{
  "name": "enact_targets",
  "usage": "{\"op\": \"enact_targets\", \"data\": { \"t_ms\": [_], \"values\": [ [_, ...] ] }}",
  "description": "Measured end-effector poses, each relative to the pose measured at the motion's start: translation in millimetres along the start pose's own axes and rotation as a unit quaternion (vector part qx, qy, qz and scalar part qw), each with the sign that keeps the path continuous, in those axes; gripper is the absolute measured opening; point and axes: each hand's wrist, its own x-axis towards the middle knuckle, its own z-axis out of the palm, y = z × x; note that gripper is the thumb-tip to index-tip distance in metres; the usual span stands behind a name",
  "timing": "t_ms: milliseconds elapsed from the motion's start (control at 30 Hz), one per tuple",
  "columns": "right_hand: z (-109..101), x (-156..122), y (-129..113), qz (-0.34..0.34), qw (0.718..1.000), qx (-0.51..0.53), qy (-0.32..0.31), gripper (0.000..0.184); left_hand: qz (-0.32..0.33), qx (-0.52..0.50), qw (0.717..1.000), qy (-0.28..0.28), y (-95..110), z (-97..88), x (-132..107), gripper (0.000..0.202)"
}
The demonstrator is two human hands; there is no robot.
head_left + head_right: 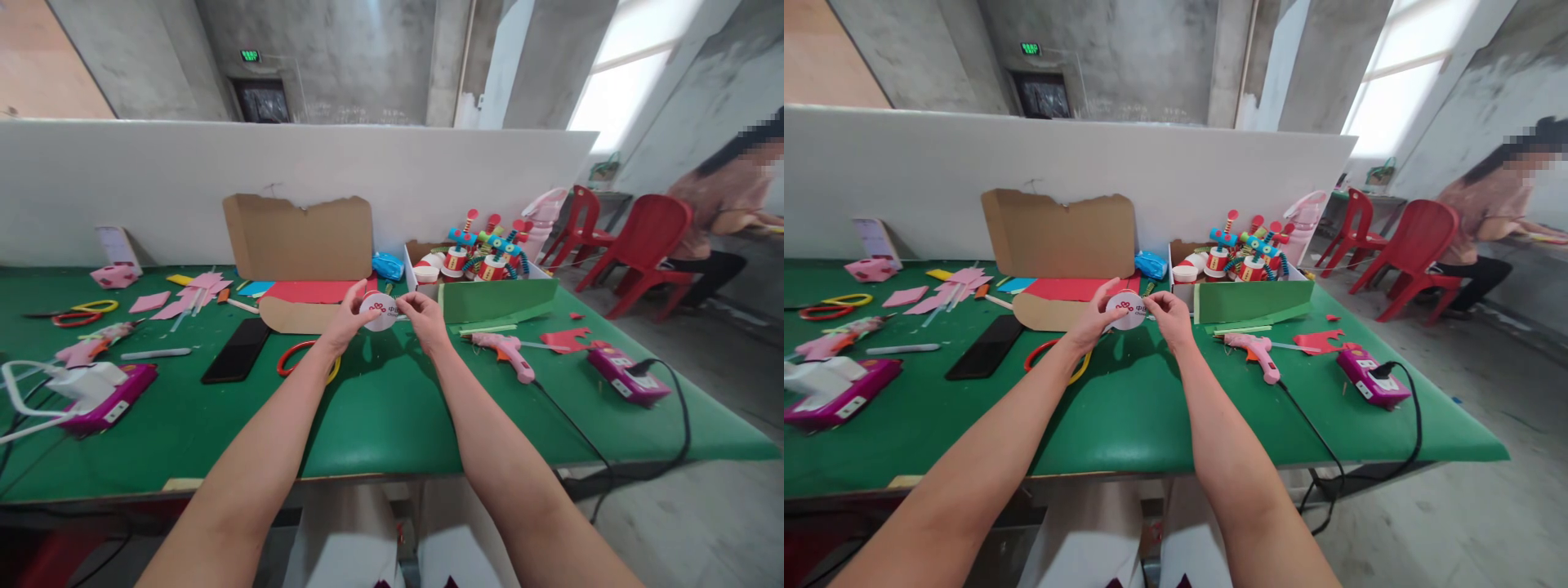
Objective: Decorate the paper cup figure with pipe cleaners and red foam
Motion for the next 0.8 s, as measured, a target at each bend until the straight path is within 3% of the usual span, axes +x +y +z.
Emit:
{"op": "enact_targets", "data": {
  "t_ms": [167,400,667,800],
  "values": [
    [1,-1,2,-0.036,0.997,-0.061,0.01,0.029,0.015,0.014,1.0,-0.009,-3,0.1,2,0.091],
    [7,-2,11,0.009,1.0,0.013,-0.01,0.032,0.006,0.007,1.0,-0.007,0,1.3,0,0.096],
    [-4,11,16,0.065,0.988,0.104,0.091,0.042,-0.004,-0.023,1.0,0.005,2,-2.2,-1,0.091],
    [-4,9,11,0.048,0.99,0.123,0.052,0.046,-0.014,-0.028,0.999,0.03,1,-4.4,1,0.09]
  ]
}}
